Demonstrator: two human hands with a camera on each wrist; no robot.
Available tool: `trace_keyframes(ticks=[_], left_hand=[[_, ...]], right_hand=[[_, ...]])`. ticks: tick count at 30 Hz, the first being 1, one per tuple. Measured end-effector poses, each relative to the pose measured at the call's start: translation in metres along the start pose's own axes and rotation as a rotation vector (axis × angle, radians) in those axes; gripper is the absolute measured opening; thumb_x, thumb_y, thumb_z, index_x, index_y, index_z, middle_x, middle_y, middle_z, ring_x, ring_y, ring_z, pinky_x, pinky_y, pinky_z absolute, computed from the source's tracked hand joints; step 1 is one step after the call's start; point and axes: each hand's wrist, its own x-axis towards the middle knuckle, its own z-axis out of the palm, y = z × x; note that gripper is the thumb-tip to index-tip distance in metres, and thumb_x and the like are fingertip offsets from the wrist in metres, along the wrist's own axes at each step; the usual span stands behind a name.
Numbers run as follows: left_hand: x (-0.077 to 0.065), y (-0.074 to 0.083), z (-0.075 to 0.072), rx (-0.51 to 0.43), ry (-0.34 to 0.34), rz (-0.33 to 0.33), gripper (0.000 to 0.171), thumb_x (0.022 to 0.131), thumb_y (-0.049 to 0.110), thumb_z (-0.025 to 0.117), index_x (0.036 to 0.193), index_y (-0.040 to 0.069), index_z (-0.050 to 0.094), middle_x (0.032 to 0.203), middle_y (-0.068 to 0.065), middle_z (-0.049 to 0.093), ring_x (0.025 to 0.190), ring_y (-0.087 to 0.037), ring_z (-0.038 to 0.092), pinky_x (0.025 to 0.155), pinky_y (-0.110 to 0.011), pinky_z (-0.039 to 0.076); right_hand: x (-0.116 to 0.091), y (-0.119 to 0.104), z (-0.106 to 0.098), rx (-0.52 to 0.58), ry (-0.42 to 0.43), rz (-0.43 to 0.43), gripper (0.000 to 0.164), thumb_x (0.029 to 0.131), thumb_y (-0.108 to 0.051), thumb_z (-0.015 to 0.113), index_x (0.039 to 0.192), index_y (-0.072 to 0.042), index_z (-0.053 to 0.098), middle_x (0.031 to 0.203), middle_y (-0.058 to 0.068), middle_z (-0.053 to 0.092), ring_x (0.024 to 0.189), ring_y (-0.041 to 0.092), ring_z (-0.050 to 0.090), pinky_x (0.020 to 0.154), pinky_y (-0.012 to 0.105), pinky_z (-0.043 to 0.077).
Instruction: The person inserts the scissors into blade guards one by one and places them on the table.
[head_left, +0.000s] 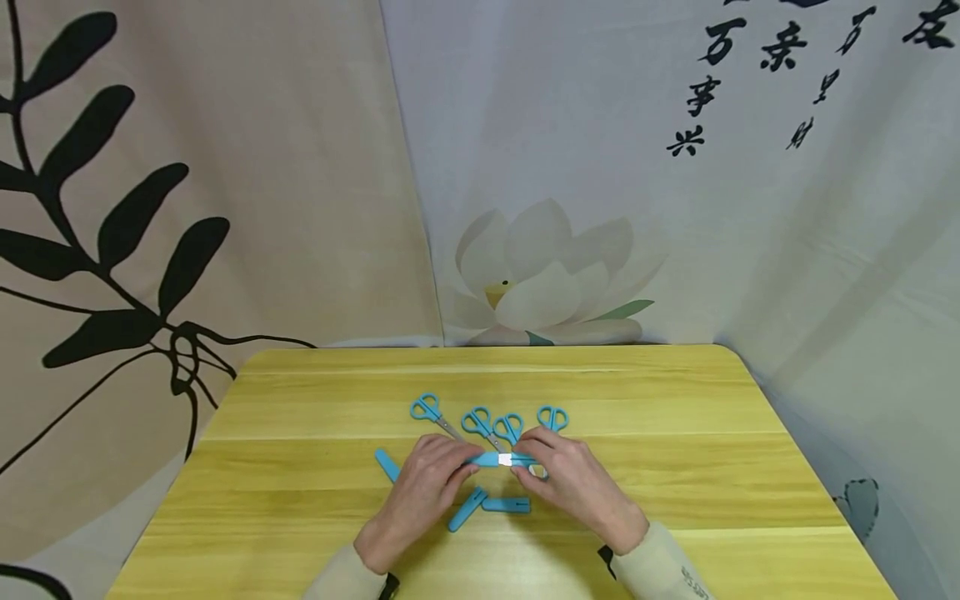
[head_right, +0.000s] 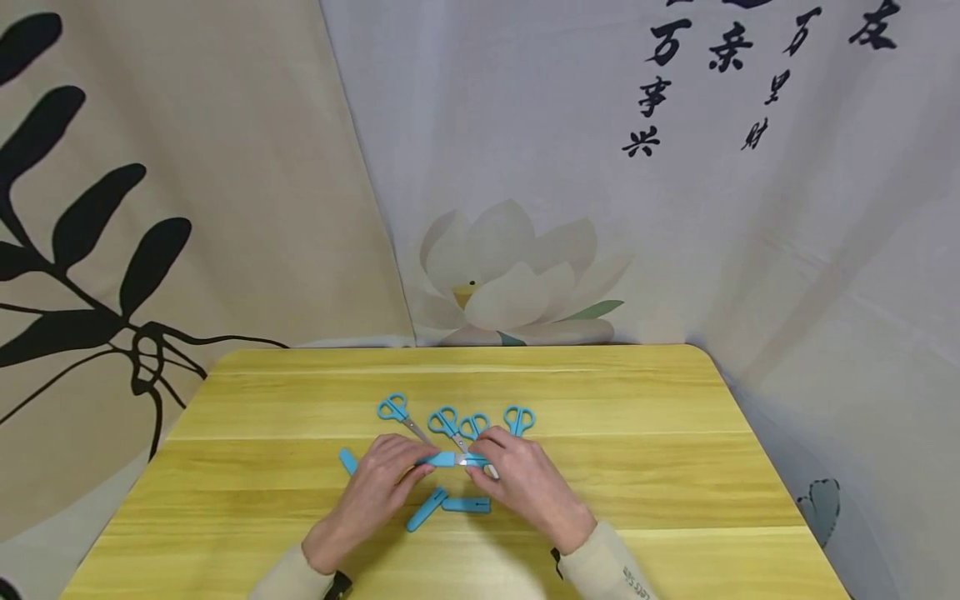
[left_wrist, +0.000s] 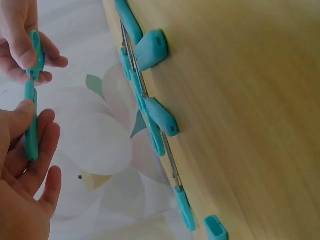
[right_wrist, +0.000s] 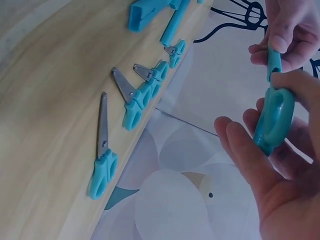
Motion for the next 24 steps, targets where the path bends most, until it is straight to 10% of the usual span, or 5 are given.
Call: trace_keyframes(ticks=[24], left_hand=[[0.0053, -0.0021, -0.0041, 0.089, -0.061, -0.001, 0.03, 0.084, 0.019, 0.085, 0.112, 0.012, 0.077, 0.111, 0.002, 0.077, 0.107, -0.021, 0.068, 0.096, -0.052, 0.049]], right_hand=[[-0.0023, 0.0022, -0.0035, 0.011, 0.011, -0.016, 0.023, 0.083, -0.012, 0.088, 0.101, -0.011, 0.074, 0.106, -0.002, 0.069, 0.082, 0.009, 0.069, 0.068, 0.019, 0.057]])
